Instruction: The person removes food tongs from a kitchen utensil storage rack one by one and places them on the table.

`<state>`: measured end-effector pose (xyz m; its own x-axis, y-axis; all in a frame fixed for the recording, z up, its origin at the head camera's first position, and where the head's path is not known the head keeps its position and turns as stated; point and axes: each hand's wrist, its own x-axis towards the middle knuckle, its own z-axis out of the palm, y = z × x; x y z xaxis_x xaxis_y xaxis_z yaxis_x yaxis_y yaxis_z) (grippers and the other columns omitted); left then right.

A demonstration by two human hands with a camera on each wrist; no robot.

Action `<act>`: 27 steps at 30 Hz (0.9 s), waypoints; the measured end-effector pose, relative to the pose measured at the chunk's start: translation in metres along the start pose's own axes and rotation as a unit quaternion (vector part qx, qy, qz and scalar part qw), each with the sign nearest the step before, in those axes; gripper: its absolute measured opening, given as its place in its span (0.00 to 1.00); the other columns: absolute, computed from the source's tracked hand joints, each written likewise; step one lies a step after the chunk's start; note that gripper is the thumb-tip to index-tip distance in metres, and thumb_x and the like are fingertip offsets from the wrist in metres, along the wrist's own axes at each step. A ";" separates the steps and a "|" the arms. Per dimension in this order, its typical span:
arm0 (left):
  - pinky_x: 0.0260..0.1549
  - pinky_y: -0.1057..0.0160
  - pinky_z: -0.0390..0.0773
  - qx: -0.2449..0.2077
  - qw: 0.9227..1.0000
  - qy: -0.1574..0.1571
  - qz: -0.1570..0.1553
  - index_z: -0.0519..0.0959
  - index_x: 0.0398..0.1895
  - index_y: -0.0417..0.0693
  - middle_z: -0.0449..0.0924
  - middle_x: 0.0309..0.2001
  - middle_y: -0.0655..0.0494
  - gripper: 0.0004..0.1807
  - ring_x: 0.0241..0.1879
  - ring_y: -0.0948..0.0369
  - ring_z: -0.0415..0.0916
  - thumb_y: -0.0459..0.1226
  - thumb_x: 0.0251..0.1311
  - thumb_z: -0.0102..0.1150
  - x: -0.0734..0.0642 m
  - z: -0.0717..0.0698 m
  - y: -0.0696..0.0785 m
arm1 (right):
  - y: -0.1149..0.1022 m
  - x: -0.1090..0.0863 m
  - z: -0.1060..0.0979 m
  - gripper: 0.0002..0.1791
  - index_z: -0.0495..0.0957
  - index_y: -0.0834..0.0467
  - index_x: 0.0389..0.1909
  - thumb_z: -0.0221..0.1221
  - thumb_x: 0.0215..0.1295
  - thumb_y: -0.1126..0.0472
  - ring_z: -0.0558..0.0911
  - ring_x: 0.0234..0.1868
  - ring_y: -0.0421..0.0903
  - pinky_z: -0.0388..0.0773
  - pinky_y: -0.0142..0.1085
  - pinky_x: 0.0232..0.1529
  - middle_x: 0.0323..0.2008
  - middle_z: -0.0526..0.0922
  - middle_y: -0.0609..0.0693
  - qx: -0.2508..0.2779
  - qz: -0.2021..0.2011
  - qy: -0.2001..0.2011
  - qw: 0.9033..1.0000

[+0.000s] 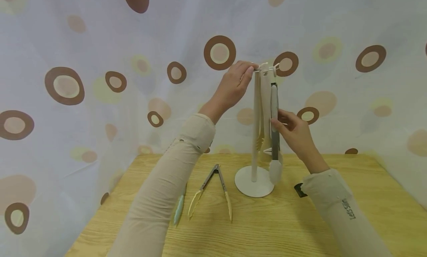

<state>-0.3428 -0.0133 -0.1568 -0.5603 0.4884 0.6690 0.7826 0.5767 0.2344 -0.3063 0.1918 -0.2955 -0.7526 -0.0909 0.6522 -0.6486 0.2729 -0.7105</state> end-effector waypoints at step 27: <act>0.61 0.74 0.57 0.001 1.000 0.008 0.002 0.74 0.59 0.41 0.73 0.59 0.49 0.19 0.62 0.58 0.65 0.37 0.75 0.37 0.000 0.001 -0.002 | -0.005 0.001 -0.006 0.21 0.72 0.69 0.60 0.57 0.67 0.66 0.78 0.46 0.32 0.72 0.21 0.49 0.43 0.78 0.36 0.017 -0.016 0.025 0.999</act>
<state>-0.3443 -0.0142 -0.1580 -0.5524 0.4804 0.6812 0.7847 0.5753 0.2306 -0.3033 0.1957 -0.2898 -0.7257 -0.0514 0.6861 -0.6762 0.2375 -0.6974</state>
